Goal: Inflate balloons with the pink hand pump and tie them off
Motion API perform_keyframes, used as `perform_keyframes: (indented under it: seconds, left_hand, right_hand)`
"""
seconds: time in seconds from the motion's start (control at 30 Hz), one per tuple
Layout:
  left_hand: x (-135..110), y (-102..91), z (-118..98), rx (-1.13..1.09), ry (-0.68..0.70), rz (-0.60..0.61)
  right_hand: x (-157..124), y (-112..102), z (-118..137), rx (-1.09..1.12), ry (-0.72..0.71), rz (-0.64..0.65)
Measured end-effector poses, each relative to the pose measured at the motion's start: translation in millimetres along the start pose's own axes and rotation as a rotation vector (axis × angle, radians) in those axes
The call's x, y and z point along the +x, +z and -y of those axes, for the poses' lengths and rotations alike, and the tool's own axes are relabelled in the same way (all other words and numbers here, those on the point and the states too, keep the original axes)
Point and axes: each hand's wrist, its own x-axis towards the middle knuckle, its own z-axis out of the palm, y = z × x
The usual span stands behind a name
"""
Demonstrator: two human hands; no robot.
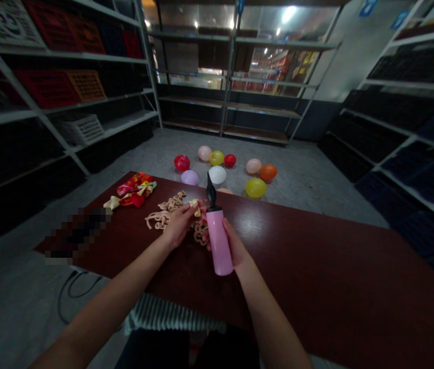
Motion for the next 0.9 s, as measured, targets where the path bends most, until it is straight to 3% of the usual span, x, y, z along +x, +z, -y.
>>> perform_keyframes:
  seconds: [0.17,0.37,0.9]
  left_hand:
    - [9.0,-16.9,-15.8,-0.209,0.067,-0.135]
    - [15.9,-36.3,-24.8,-0.305,0.178,-0.209]
    - [9.8,-21.6,-31.4,-0.278,0.134,-0.176]
  right_hand:
    - [-5.8,8.4,1.9,-0.029,0.086,0.074]
    - [-11.7,11.3,3.7,-0.097,0.194,0.171]
    - [-17.2,13.8,7.7,-0.204,0.269,0.185]
